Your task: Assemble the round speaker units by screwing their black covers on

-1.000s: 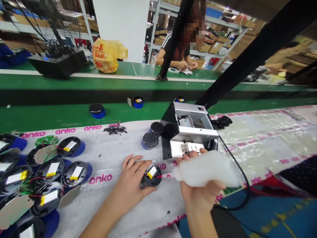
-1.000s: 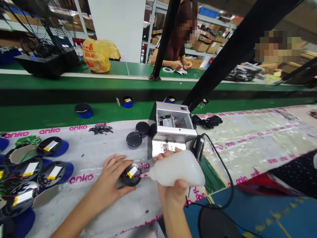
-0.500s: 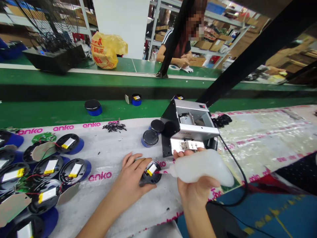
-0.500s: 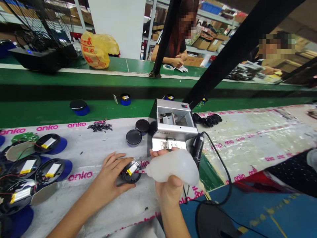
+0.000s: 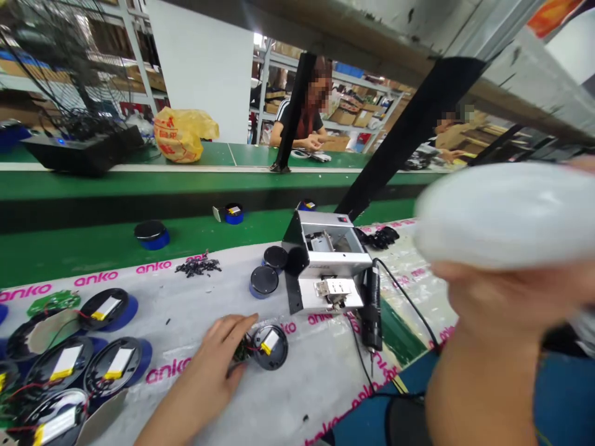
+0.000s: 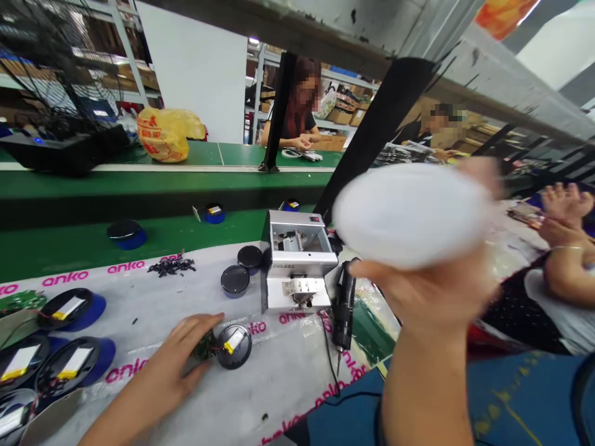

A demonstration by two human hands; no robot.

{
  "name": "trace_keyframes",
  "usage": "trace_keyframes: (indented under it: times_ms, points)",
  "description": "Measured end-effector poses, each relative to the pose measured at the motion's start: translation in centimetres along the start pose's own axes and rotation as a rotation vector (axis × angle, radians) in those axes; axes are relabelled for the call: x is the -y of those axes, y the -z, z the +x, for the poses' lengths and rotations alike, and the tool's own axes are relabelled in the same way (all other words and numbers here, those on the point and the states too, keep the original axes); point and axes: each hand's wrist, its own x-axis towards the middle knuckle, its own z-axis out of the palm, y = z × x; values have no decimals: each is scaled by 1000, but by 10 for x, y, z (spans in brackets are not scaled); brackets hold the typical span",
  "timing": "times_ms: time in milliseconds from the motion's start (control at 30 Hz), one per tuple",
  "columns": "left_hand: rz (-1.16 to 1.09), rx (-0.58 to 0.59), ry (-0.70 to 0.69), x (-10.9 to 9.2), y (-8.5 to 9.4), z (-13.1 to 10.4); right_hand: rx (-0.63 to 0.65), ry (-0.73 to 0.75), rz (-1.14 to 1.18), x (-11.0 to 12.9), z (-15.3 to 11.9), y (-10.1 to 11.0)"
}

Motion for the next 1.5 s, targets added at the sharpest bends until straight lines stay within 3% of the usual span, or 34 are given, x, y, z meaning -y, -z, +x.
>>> trace_keyframes:
  times_ms: [133,200,267,400,433,500,600,700,833,933,1033,1267,1400,1500]
  points:
    - [-98,-24,89,0,16,0,565,330,-207,-38,22,-31]
    - [-195,-44,111,-4,24,2,694,382,-239,-49,19,-46]
    - [-352,-68,136,-10,30,4,651,393,-260,-47,8,-52]
    - [-814,-150,299,-22,25,11,283,336,-110,2,-35,-49]
    - [-911,-169,357,-24,21,13,314,333,-6,19,-50,-50]
    - [-1043,-193,448,-29,13,16,581,316,45,50,-81,-57]
    - [-1117,-189,473,-34,9,19,765,306,28,72,-120,-75]
    - [-858,-146,408,-35,21,23,778,186,68,64,-143,-85]
    - [-191,-332,391,-23,42,41,734,-43,175,51,-150,-79]
    - [11,-465,390,-9,49,63,740,-141,279,56,-150,-73]
    - [128,-496,374,2,47,83,748,-143,324,62,-151,-70]
    - [110,-509,343,5,42,90,743,-198,361,63,-159,-66]
    - [-135,-473,347,-6,40,73,719,-214,352,64,-160,-65]
    - [-443,-365,394,-14,34,55,686,-190,316,65,-163,-68]
